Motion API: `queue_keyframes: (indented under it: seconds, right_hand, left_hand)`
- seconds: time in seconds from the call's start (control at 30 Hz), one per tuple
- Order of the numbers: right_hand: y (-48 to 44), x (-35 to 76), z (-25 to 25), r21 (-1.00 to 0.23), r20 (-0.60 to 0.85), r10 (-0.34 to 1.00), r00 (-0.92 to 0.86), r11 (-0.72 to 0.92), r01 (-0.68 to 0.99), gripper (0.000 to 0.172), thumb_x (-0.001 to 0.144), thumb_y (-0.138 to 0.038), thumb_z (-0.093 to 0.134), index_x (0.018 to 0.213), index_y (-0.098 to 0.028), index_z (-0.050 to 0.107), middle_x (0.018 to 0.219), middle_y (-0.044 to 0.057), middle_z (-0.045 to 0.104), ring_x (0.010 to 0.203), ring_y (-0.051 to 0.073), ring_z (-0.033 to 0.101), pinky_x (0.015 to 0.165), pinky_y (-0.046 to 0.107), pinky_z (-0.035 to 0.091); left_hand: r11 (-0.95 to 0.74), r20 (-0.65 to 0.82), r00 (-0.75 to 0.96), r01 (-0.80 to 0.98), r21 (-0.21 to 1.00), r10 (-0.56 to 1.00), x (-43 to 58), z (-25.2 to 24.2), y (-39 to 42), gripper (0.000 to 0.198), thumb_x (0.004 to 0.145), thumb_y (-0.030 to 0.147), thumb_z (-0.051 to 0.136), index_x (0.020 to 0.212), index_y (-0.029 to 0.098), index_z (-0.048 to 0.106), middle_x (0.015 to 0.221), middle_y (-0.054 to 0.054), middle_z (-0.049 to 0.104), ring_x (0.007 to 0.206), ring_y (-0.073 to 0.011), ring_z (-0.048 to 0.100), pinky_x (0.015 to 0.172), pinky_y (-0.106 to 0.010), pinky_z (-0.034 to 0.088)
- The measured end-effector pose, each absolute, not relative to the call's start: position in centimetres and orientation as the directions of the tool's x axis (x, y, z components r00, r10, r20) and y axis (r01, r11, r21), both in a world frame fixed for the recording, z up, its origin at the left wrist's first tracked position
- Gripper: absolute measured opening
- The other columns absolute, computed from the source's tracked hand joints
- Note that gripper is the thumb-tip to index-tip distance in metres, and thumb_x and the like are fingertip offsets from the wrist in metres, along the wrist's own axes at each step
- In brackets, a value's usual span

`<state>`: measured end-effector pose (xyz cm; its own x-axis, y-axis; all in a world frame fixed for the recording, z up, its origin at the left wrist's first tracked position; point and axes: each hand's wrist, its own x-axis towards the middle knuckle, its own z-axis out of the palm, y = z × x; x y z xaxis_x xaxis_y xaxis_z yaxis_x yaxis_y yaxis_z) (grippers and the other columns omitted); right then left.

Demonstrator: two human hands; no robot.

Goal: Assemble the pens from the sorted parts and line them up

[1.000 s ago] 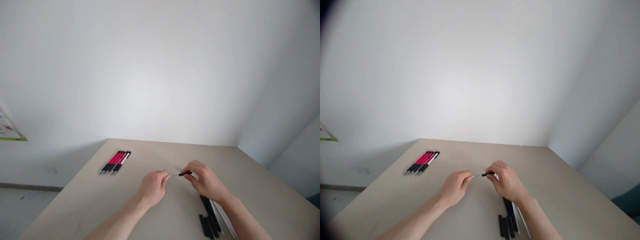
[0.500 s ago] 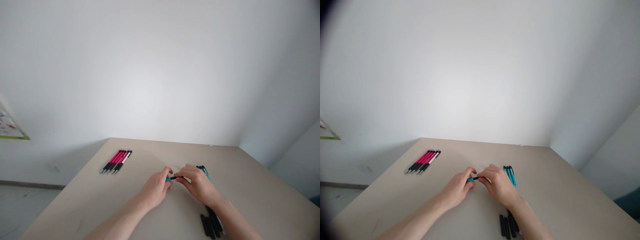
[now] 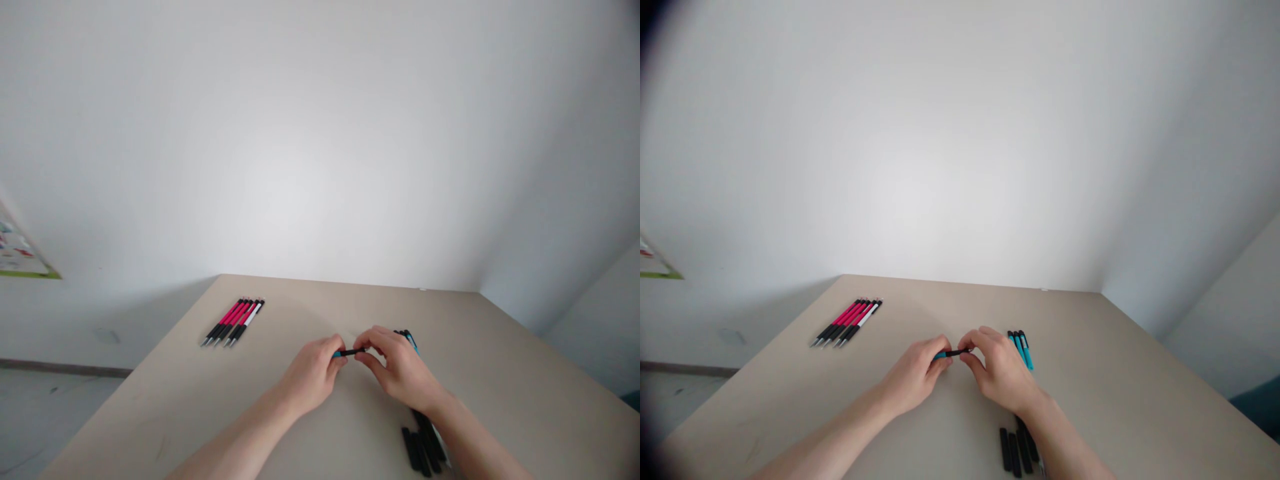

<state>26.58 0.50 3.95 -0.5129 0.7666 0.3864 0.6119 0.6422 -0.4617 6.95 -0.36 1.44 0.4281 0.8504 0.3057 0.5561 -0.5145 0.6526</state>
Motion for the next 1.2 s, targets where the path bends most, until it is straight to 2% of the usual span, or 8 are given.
queue_keyframes:
  seconds: [0.23, 0.43, 0.57, 0.73, 0.87, 1.03, 1.1, 1.2]
  right_hand:
    - [0.91, 26.44, 3.53, -0.440, 0.341, 0.802, -0.490, 0.597, 0.671, 0.025, 0.092, -0.022, 0.048, 0.070, -0.020, 0.061, 0.069, 0.002, 0.062, 0.068, 0.015, 0.056, 0.064, 0.025, 0.037]
    - [0.77, 26.35, 3.86, -0.380, 0.320, 0.779, -0.539, 0.626, 0.681, 0.019, 0.091, -0.023, 0.048, 0.080, -0.019, 0.063, 0.072, 0.004, 0.061, 0.068, 0.016, 0.055, 0.062, 0.026, 0.035]
    - [0.84, 26.38, 3.59, -0.365, 0.269, 0.802, -0.534, 0.598, 0.714, 0.037, 0.095, -0.028, 0.040, 0.064, -0.018, 0.058, 0.061, 0.003, 0.058, 0.061, 0.015, 0.053, 0.059, 0.025, 0.034]
    - [0.90, 26.47, 3.42, -0.359, 0.281, 0.770, -0.573, 0.638, 0.681, 0.021, 0.092, -0.027, 0.046, 0.081, -0.019, 0.061, 0.073, 0.004, 0.062, 0.069, 0.016, 0.055, 0.062, 0.026, 0.034]
    - [0.99, 26.47, 3.24, -0.323, 0.270, 0.770, -0.578, 0.638, 0.699, 0.036, 0.096, -0.029, 0.039, 0.066, -0.018, 0.055, 0.061, 0.003, 0.056, 0.060, 0.014, 0.050, 0.058, 0.026, 0.030]
    - [1.18, 26.52, 3.07, -0.299, 0.306, 0.768, -0.562, 0.638, 0.709, 0.039, 0.096, -0.032, 0.037, 0.062, -0.018, 0.049, 0.058, 0.001, 0.051, 0.057, 0.013, 0.047, 0.056, 0.026, 0.026]
    - [1.22, 26.58, 3.09, -0.292, 0.326, 0.769, -0.549, 0.635, 0.715, 0.041, 0.096, -0.033, 0.037, 0.060, -0.018, 0.048, 0.057, 0.001, 0.049, 0.056, 0.013, 0.045, 0.055, 0.027, 0.025]
    - [1.18, 26.64, 3.21, -0.293, 0.327, 0.768, -0.550, 0.636, 0.714, 0.042, 0.097, -0.033, 0.035, 0.059, -0.018, 0.047, 0.057, 0.000, 0.048, 0.055, 0.013, 0.045, 0.055, 0.027, 0.024]
  left_hand:
    - [-0.474, 0.267, 0.406, 0.596, 0.648, 0.874, 6.91, 1.12, -0.38, 0.008, 0.087, 0.017, 0.048, 0.081, 0.020, 0.052, 0.073, 0.000, 0.061, 0.069, -0.0152, 0.056, 0.062, -0.022, 0.036]
    - [-0.484, 0.270, 0.414, 0.603, 0.634, 0.869, 6.85, 1.10, -0.46, 0.008, 0.088, 0.018, 0.049, 0.081, 0.020, 0.052, 0.074, 0.000, 0.062, 0.070, -0.0155, 0.057, 0.062, -0.022, 0.037]
    - [-0.480, 0.257, 0.418, 0.617, 0.624, 0.871, 6.85, 1.02, -0.38, 0.007, 0.088, 0.018, 0.049, 0.081, 0.020, 0.052, 0.076, -0.001, 0.063, 0.072, -0.0162, 0.059, 0.063, -0.022, 0.038]
    - [-0.476, 0.255, 0.412, 0.634, 0.610, 0.875, 6.86, 0.98, -0.27, 0.007, 0.087, 0.018, 0.048, 0.082, 0.021, 0.051, 0.074, -0.001, 0.064, 0.071, -0.0166, 0.059, 0.062, -0.023, 0.038]
    - [-0.468, 0.252, 0.406, 0.629, 0.621, 0.878, 6.87, 1.06, -0.40, 0.006, 0.087, 0.018, 0.050, 0.082, 0.020, 0.053, 0.076, -0.001, 0.064, 0.071, -0.0167, 0.059, 0.063, -0.023, 0.039]
    - [-0.518, 0.301, 0.430, 0.601, 0.608, 0.851, 6.81, 1.36, -0.55, 0.013, 0.089, 0.017, 0.045, 0.091, 0.019, 0.058, 0.087, -0.004, 0.065, 0.081, -0.0178, 0.060, 0.071, -0.025, 0.041]
    - [-0.535, 0.319, 0.434, 0.604, 0.590, 0.842, 6.83, 1.49, -0.55, 0.018, 0.089, 0.013, 0.042, 0.088, 0.019, 0.059, 0.087, -0.005, 0.064, 0.082, -0.0175, 0.059, 0.072, -0.025, 0.041]
    - [-0.516, 0.339, 0.389, 0.635, 0.575, 0.856, 6.88, 1.61, -0.50, 0.015, 0.086, 0.010, 0.047, 0.080, 0.018, 0.058, 0.082, -0.004, 0.061, 0.081, -0.0173, 0.057, 0.071, -0.025, 0.041]
